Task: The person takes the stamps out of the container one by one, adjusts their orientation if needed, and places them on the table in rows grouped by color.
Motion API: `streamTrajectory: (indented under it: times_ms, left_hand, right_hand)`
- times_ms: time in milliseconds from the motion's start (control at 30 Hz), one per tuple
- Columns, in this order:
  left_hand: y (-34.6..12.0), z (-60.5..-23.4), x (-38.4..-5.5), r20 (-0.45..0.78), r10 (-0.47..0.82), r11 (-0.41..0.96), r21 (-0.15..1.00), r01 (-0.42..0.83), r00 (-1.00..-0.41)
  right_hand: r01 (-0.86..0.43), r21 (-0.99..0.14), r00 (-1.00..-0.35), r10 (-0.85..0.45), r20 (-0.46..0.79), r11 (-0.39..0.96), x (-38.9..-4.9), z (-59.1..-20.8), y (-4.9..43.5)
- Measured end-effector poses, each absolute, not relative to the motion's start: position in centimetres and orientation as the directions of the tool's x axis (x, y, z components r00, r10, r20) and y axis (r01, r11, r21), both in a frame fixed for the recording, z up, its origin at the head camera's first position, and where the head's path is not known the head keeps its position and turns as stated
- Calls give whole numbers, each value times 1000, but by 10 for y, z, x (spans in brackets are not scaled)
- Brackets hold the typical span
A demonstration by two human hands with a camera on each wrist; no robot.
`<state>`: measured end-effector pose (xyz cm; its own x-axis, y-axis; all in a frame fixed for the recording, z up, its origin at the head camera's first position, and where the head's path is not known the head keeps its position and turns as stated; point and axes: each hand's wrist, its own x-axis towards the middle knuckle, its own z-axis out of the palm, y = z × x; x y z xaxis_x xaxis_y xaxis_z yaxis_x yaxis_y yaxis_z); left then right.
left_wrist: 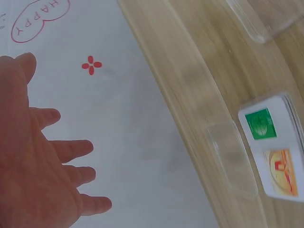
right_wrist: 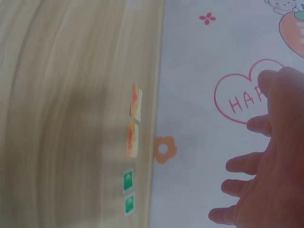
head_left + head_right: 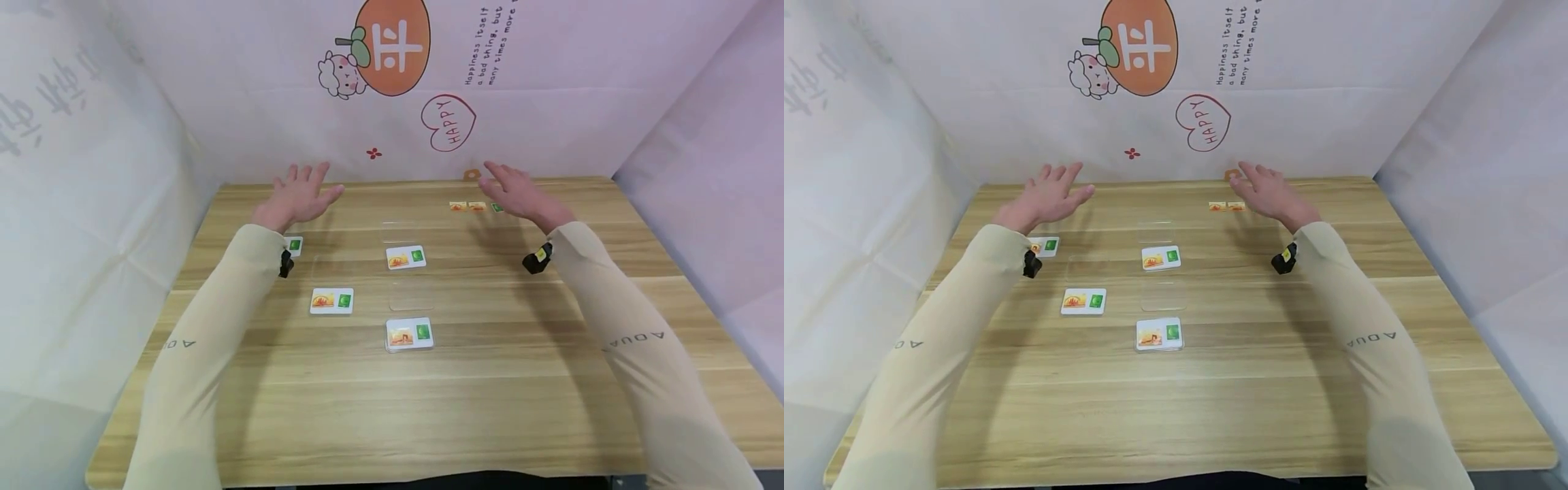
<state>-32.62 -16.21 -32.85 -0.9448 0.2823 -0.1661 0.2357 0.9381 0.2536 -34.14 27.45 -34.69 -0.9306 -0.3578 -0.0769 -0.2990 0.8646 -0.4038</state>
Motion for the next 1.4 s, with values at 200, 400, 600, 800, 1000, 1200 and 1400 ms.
streamTrajectory:
  times_ms: [200,400,600,800,1000,1200,1400]
  left_hand:
    - [-155,-331,-322,-155,303,924,290,249,-940]
    - [-146,-337,-316,-153,334,912,303,278,-930]
    - [-140,-344,-311,-111,359,903,293,315,-927]
    - [-132,-352,-305,-87,386,882,327,340,-919]
    - [-128,-363,-294,-71,400,868,349,353,-914]
    - [-118,-370,-285,-68,431,849,368,379,-900]
    - [-107,-375,-280,-92,448,845,367,388,-889]
  right_hand:
    - [-305,-430,-935,-354,-35,850,-339,-354,267]
    - [-357,-475,-922,-385,42,804,-335,-361,257]
    - [-392,-452,-911,-405,74,801,-327,-366,246]
    - [-356,-489,-926,-370,71,796,-320,-370,237]
    - [-373,-521,-918,-388,85,768,-316,-375,221]
    - [-405,-532,-904,-411,115,743,-313,-381,204]
    - [-389,-567,-902,-425,75,726,-307,-383,196]
